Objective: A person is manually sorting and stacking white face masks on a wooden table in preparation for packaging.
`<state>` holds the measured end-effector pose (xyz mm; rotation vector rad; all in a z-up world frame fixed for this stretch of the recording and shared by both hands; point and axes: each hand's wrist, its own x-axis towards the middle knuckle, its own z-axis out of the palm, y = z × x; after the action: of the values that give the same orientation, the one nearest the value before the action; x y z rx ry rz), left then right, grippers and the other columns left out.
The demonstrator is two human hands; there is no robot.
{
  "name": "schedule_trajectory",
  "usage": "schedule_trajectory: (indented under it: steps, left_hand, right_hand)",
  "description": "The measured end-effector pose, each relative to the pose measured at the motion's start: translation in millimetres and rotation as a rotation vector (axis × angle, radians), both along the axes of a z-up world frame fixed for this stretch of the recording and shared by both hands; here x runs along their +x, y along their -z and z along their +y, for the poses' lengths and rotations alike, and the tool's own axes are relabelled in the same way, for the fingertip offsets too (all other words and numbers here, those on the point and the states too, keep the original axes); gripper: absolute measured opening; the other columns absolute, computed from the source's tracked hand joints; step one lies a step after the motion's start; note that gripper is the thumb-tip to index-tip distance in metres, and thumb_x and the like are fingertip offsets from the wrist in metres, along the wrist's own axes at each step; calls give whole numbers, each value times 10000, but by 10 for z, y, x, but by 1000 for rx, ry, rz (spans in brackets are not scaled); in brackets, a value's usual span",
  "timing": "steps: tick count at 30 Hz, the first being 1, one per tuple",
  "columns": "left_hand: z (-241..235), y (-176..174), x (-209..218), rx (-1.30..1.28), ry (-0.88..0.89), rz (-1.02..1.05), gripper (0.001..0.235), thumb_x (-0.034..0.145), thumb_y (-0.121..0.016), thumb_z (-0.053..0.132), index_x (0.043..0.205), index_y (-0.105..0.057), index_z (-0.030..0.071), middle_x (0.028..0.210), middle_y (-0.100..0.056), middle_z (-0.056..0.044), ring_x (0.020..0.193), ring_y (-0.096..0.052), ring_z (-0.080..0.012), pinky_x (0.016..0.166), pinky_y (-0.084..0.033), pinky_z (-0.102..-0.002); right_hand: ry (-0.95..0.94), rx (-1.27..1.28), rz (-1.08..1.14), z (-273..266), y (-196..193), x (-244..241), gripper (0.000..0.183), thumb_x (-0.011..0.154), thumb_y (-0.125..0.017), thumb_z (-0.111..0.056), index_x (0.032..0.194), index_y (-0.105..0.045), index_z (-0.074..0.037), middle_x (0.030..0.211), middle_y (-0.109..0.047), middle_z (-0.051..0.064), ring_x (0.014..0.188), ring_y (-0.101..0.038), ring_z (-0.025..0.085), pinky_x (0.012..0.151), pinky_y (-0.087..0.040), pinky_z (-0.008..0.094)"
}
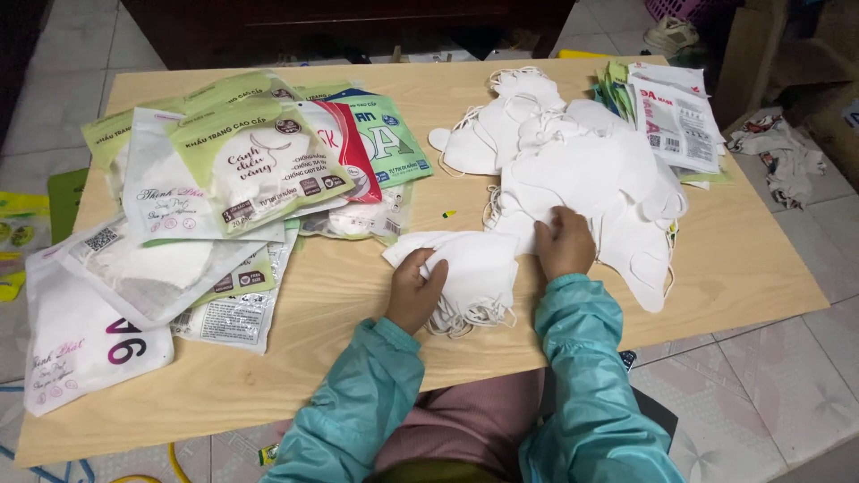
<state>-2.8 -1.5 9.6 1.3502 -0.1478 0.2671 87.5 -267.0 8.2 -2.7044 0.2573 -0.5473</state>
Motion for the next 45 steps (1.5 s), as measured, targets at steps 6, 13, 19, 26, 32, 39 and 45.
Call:
schedule_trajectory:
  steps: [6,13,19,26,32,39,45]
  left_hand:
    - [-2,38,45,-17,19,15,78,975,-654,76,1000,-666,2,770,-641,-51,763,-603,-89,689,-551,-277]
    - [-15,126,53,64,-29,-8,101,961,-676,94,1018,-681,11,821,-682,-121,803,-656,-116,710,-572,-311]
    - [-45,-27,12,162,-55,-64,293,936,-662,68,1222,-653,6,1159,-693,-222,1194,-641,-334,1008,-511,-453]
    - [28,196,121,80,39,-8,325,1053,-531,256,1137,-741,24,1087,-689,-150,1110,-664,-254,995,-513,-425]
    - [0,398,137,53,57,44,288,1032,-643,242,910,-708,-10,883,-630,-115,931,-651,-193,868,-537,-364]
    - [-12,310,165,8,-12,-46,140,961,-632,66,971,-711,-50,1145,-679,-200,1153,-650,-298,1034,-477,-436]
    - [-24,-73,57,72,-161,-159,190,963,-609,114,905,-676,-54,1347,-538,-232,1262,-566,-375,1100,-417,-489]
  right_hand:
    - [-42,-71,81,-75,11,118,181,994,-626,-209,1115,-744,-145,992,-677,57,952,-730,306,861,-593,451]
    - [-73,760,32,-380,-481,44,156,905,-710,-74,1056,-743,-91,784,-649,67,555,-567,119,421,-474,262]
    - [-189,1546,86,-72,-1238,-400,134,966,-628,-53,1090,-646,-99,654,-395,-133,528,-347,-21,464,-261,97]
    - [-410,1724,83,399,-804,-976,149,970,-605,-73,1113,-649,-75,560,-370,-87,437,-341,6,388,-303,130]
    - [-248,1488,157,583,-134,-1307,183,923,-644,39,1103,-675,43,580,-458,26,392,-377,65,330,-362,207]
    - [-49,931,-70,498,107,-1307,279,855,-841,-105,1121,-763,-77,898,-767,121,753,-722,171,636,-599,265]
    - [11,1115,-156,550,301,-1135,253,1018,-668,-159,1212,-707,-2,1036,-724,189,892,-719,247,765,-634,378]
